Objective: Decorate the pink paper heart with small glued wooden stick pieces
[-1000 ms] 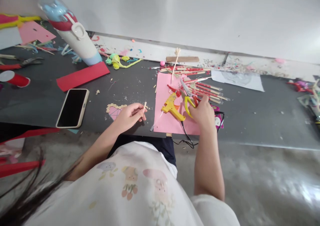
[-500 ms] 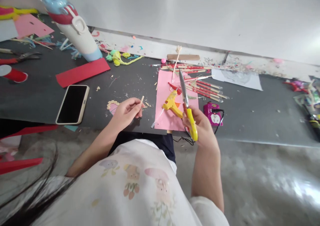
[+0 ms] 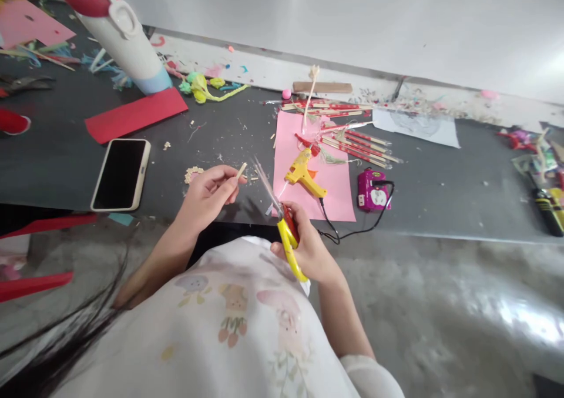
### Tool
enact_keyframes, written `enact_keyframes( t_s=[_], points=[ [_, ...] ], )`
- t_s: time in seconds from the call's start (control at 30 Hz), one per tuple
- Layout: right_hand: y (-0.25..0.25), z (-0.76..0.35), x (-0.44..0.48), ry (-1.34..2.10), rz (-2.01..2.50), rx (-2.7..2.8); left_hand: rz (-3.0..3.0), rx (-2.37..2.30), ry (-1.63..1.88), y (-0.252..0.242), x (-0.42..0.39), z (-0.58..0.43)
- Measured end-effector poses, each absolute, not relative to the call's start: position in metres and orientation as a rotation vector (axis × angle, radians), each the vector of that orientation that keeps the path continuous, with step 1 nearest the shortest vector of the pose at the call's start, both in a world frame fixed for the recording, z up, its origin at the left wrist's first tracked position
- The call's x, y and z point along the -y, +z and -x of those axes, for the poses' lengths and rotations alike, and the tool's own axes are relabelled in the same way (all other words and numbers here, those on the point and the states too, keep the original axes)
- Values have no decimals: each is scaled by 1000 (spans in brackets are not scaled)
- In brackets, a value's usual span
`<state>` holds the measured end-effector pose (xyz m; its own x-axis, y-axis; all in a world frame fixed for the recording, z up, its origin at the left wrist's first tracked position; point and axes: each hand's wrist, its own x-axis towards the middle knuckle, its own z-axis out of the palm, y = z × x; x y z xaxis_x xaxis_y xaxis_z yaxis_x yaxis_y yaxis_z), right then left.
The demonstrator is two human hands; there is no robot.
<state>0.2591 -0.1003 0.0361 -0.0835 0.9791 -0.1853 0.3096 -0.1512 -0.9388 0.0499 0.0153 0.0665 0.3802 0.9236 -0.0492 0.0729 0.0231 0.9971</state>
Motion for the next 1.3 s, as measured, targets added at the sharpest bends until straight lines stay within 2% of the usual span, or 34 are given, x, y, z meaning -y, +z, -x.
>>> enact_keyframes(
  t_s=[0.77,1.3],
  points=[
    [45,-239,92,1317,1618,1434,-1632,-1092,733,53,-8,-32],
    [46,-229,87,1121,1899,1510,-1819,-1099,571,48,-15,-23]
  ],
)
